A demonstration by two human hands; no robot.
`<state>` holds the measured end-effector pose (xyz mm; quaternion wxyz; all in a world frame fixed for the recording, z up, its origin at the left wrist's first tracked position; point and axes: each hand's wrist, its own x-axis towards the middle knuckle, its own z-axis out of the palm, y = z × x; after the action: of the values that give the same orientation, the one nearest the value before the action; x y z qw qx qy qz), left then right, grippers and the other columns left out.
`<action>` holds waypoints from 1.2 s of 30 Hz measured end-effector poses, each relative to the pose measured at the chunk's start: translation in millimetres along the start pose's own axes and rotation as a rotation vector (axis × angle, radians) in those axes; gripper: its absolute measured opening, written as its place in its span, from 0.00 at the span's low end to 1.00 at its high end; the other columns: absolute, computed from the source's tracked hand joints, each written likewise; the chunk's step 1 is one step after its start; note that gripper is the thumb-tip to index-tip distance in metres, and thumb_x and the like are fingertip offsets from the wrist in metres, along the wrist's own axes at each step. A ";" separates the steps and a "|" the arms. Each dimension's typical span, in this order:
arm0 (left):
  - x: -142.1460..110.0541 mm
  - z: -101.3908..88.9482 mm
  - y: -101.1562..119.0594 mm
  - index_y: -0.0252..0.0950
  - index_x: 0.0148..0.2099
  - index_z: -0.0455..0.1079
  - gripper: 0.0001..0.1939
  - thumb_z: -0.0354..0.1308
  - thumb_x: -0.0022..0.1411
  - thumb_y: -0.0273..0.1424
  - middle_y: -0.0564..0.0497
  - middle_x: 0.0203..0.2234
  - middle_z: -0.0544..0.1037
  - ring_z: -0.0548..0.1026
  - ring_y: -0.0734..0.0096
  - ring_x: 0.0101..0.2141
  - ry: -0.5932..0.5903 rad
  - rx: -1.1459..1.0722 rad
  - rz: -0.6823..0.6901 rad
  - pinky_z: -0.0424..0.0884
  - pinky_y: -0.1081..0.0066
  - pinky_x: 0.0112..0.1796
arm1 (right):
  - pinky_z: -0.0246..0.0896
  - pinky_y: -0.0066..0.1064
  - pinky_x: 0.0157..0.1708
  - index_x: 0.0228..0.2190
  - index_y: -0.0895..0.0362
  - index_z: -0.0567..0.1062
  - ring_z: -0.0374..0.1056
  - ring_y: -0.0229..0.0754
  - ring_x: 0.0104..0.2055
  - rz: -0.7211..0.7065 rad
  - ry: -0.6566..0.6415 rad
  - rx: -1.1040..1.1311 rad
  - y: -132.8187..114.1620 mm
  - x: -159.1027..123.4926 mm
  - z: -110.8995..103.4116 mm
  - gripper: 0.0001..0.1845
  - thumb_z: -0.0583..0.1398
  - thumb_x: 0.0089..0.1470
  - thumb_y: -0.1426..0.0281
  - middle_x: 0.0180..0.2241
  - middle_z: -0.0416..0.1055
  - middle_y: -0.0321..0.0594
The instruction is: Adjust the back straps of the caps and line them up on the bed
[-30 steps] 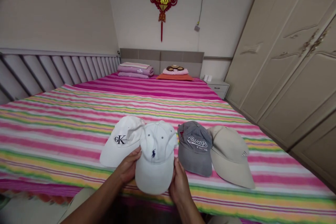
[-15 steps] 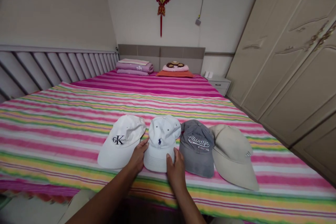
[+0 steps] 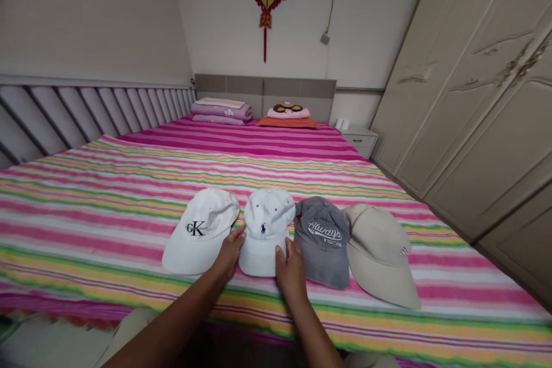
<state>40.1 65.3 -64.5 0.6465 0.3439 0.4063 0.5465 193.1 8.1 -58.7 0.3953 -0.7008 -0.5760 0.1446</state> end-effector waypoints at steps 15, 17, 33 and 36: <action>-18.7 -2.9 0.7 0.35 0.39 0.72 0.15 0.59 0.45 0.28 0.43 0.41 0.73 0.62 0.56 0.50 0.028 0.357 0.211 0.49 0.62 0.53 | 0.62 0.36 0.30 0.48 0.61 0.64 0.68 0.53 0.40 -0.046 -0.066 -0.542 -32.9 -44.9 -18.3 0.27 0.53 0.50 0.58 0.51 0.61 0.59; -29.9 -3.4 -1.4 0.35 0.42 0.70 0.20 0.61 0.43 0.30 0.43 0.47 0.69 0.57 0.56 0.54 0.010 0.396 0.257 0.45 0.62 0.54 | 0.63 0.38 0.34 0.50 0.60 0.63 0.65 0.55 0.45 -0.075 -0.064 -0.542 -29.8 -52.6 -14.1 0.29 0.55 0.48 0.58 0.53 0.59 0.59; -44.4 -27.1 -3.7 0.36 0.50 0.66 0.40 0.69 0.29 0.30 0.40 0.57 0.56 0.48 0.50 0.58 -0.230 0.589 0.278 0.39 0.56 0.56 | 0.60 0.42 0.45 0.51 0.63 0.62 0.56 0.54 0.54 -0.261 -0.087 -0.377 -3.8 -56.1 -0.7 0.27 0.54 0.50 0.64 0.54 0.58 0.59; -40.3 -25.5 -6.7 0.36 0.49 0.66 0.38 0.69 0.30 0.29 0.40 0.55 0.59 0.50 0.50 0.57 -0.167 0.512 0.282 0.41 0.57 0.56 | 0.60 0.41 0.45 0.51 0.63 0.62 0.57 0.53 0.54 -0.283 -0.084 -0.392 -1.9 -54.8 -0.7 0.28 0.55 0.49 0.64 0.53 0.59 0.58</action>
<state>17.1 24.4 -75.4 0.4877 0.5923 0.4245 0.4807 176.1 -42.6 -70.7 0.2438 -0.6698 -0.7014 0.0022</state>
